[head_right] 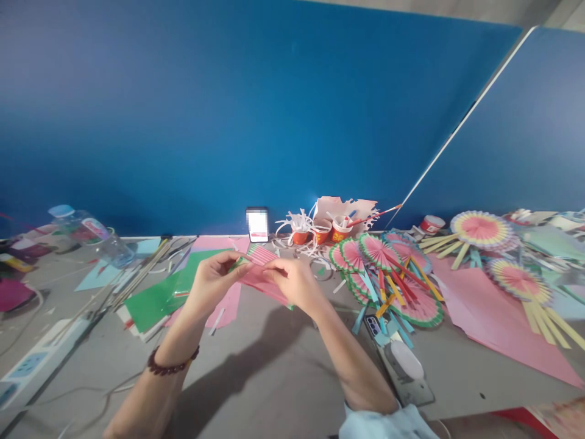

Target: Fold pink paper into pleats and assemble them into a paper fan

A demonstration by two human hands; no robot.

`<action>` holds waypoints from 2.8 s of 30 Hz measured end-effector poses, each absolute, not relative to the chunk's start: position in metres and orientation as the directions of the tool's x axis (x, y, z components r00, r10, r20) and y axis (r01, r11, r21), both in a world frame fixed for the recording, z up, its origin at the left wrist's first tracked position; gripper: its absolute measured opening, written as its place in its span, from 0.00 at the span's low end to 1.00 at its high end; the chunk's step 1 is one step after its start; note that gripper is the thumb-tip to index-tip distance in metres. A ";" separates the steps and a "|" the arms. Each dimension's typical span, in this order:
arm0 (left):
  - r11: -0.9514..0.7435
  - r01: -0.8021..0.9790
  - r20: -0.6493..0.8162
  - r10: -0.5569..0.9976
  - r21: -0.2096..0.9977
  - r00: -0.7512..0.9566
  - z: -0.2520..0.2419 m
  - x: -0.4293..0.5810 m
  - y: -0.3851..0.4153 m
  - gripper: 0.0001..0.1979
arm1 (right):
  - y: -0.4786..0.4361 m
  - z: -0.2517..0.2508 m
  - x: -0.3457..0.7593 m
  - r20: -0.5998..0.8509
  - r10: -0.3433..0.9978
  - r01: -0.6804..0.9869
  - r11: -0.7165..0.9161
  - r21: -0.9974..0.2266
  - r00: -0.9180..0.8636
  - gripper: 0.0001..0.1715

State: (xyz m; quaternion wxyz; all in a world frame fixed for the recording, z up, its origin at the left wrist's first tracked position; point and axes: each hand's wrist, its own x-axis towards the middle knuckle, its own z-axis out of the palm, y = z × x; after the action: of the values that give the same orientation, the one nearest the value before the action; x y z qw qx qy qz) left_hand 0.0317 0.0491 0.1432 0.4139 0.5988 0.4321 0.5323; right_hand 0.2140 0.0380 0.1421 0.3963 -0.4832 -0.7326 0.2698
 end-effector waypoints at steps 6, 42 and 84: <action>-0.285 0.036 0.286 0.958 0.958 -0.016 0.145 0.021 0.052 0.10 | 0.033 0.151 0.216 0.244 0.926 0.456 0.357 -0.815 -0.289 0.17; -0.692 0.687 0.623 0.643 0.222 0.446 0.155 0.012 0.041 0.04 | 0.038 0.138 0.212 0.303 0.894 0.607 0.447 -0.657 -0.331 0.14; -0.689 0.712 0.628 0.615 0.135 0.477 0.149 0.017 0.046 0.09 | 0.034 0.147 0.218 0.293 0.901 0.598 0.431 -0.675 -0.319 0.13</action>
State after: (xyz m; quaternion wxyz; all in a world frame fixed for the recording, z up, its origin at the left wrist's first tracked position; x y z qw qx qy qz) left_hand 0.0173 0.0456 0.1493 -0.0723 0.8562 0.3876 0.3339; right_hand 0.2181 0.0343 0.1471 0.3300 -0.4815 -0.7789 0.2295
